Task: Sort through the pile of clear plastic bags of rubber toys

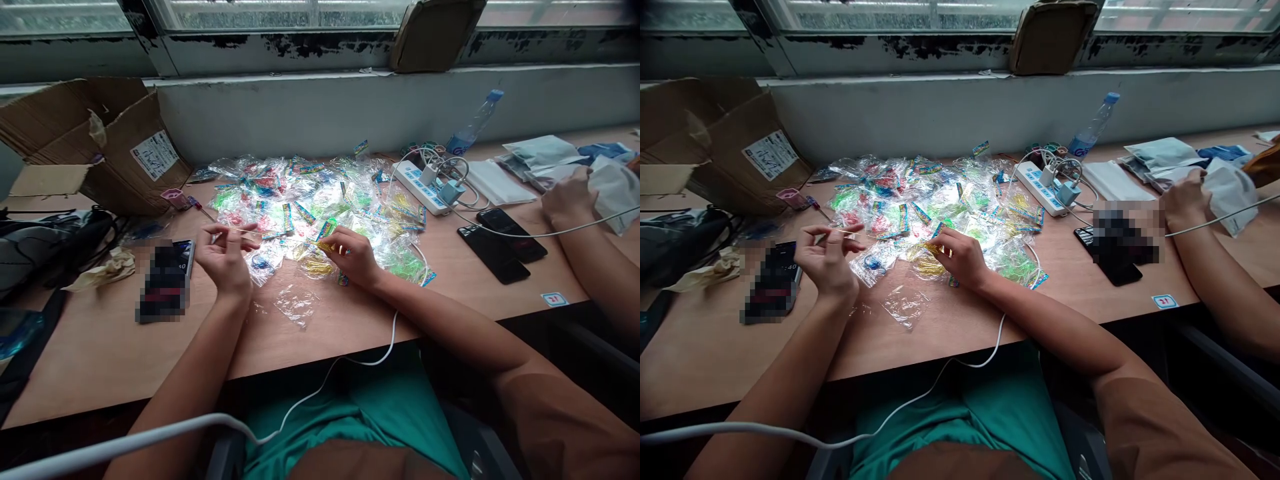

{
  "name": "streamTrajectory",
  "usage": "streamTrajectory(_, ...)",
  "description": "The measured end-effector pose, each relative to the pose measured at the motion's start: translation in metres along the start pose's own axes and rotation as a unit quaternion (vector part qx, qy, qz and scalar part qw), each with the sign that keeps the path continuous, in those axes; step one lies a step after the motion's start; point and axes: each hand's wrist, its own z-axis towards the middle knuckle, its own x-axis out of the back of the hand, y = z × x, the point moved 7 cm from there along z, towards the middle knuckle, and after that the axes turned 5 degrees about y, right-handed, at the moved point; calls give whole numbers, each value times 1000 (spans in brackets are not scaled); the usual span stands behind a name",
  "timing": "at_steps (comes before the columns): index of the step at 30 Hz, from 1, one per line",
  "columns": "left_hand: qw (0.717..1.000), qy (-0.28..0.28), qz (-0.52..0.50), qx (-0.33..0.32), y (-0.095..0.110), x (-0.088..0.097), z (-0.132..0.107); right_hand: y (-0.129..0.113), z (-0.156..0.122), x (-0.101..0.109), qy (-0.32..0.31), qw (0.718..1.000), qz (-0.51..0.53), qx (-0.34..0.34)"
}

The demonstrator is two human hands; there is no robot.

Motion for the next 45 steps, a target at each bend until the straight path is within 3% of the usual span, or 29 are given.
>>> streamTrajectory(2,996,76,-29,37,-5,14,14,1,0,0,0,1000,-2,-4)
streamTrajectory(4,991,111,-37,61,-7,24,24,2,0,0,0,1000,-6,-10)
streamTrajectory(8,987,109,-43,105,-12,26,28,2,1,1,6,1000,-11,-17)
streamTrajectory(18,980,-49,-72,176,-26,-7,2,-4,3,5,26,999,-24,-27)
streamTrajectory(22,953,-155,-95,243,-31,-21,-12,-4,3,1,0,1000,-10,-20)
streamTrajectory(26,915,-221,-83,327,-35,-32,-29,-9,0,-7,-44,999,11,21)
streamTrajectory(35,886,-334,-120,300,-23,-52,-51,-12,-7,-12,-84,994,43,46)
streamTrajectory(40,845,-396,-153,326,-20,-57,-69,-24,-5,-15,-84,992,55,81)
streamTrajectory(45,833,-410,-164,334,-17,-60,-75,-20,-5,-17,-78,993,11,89)
